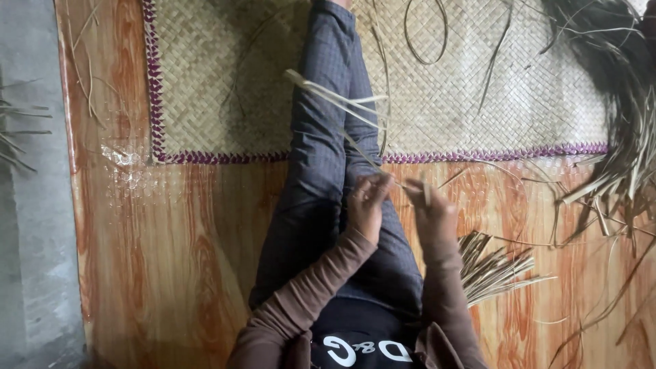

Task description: Weaving dried plant fibers into a mat using a small wooden tool to guide and tighten the strands.

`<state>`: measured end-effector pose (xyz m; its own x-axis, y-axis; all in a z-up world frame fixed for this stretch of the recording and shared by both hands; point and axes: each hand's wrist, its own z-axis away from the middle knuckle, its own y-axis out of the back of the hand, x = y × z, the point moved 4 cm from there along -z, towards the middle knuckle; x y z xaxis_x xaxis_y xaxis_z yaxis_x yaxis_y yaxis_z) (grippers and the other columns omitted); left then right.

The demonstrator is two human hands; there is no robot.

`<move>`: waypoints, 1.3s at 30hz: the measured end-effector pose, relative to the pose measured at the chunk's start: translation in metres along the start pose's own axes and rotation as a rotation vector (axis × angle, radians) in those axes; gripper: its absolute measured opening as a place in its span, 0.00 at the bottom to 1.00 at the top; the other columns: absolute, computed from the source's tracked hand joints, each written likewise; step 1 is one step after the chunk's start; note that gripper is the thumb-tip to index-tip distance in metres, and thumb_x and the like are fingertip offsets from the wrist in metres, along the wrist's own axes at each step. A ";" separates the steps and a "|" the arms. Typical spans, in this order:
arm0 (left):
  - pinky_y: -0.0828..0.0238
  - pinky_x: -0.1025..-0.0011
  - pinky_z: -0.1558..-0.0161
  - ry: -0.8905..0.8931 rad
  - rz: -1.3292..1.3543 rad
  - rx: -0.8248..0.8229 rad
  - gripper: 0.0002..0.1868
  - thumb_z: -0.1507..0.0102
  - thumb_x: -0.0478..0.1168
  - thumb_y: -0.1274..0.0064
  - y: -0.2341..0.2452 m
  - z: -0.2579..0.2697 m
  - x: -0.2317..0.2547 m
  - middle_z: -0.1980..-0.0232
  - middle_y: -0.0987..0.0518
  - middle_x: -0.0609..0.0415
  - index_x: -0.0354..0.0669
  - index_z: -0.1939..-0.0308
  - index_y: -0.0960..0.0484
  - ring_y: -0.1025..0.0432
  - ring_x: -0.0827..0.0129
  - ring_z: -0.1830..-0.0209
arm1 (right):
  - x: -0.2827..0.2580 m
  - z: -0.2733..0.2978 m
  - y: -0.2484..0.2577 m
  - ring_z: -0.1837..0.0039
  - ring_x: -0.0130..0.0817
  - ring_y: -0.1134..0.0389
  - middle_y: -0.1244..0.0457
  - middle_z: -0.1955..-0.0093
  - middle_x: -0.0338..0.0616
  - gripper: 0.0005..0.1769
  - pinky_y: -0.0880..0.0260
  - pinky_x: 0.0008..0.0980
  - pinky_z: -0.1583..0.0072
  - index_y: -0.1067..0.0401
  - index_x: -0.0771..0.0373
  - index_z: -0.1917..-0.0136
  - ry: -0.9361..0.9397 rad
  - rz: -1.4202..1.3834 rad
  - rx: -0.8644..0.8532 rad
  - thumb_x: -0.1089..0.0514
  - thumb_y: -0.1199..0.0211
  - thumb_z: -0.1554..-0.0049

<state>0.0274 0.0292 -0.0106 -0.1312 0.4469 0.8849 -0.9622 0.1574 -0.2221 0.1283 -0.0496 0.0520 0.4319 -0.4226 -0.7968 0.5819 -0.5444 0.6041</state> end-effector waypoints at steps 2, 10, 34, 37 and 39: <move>0.26 0.74 0.60 -0.010 0.001 -0.026 0.09 0.41 0.44 0.32 0.001 0.004 -0.002 0.75 0.26 0.59 0.45 0.64 0.13 0.28 0.77 0.70 | 0.025 0.001 -0.018 0.57 0.41 0.26 0.29 0.63 0.37 0.05 0.27 0.34 0.54 0.21 0.48 0.51 0.125 0.137 0.016 0.50 0.30 0.41; 0.31 0.77 0.63 -0.026 0.071 0.139 0.07 0.42 0.43 0.33 0.025 -0.040 0.035 0.78 0.26 0.58 0.47 0.66 0.14 0.32 0.77 0.74 | 0.118 0.019 0.009 0.62 0.53 0.28 0.31 0.67 0.48 0.11 0.27 0.48 0.58 0.25 0.55 0.52 0.057 0.380 -0.009 0.47 0.34 0.37; 0.15 0.60 0.58 0.614 0.342 -0.344 0.10 0.38 0.36 0.40 0.047 -0.049 -0.021 0.62 0.14 0.42 0.35 0.54 0.16 0.17 0.61 0.66 | 0.187 -0.008 0.041 0.62 0.50 0.27 0.31 0.62 0.45 0.28 0.26 0.45 0.60 0.33 0.48 0.34 0.049 0.659 0.560 0.29 0.41 0.36; 0.16 0.59 0.53 0.669 0.420 -0.329 0.12 0.37 0.38 0.40 0.042 -0.044 -0.026 0.60 0.14 0.42 0.35 0.52 0.15 0.17 0.58 0.62 | 0.176 0.015 0.026 0.59 0.53 0.28 0.33 0.60 0.47 0.21 0.26 0.45 0.56 0.33 0.52 0.38 0.080 0.496 0.514 0.36 0.45 0.31; 0.16 0.58 0.52 0.703 0.466 -0.326 0.13 0.37 0.38 0.40 0.040 -0.041 -0.031 0.59 0.14 0.42 0.35 0.51 0.14 0.17 0.58 0.61 | 0.171 0.030 0.014 0.58 0.57 0.29 0.34 0.61 0.48 0.11 0.28 0.46 0.55 0.30 0.52 0.45 0.101 0.423 0.462 0.44 0.40 0.31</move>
<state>0.0031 0.0573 -0.0638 -0.2115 0.9459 0.2459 -0.7187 0.0200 -0.6951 0.1895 -0.1514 -0.0758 0.6354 -0.6113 -0.4717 -0.0011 -0.6116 0.7911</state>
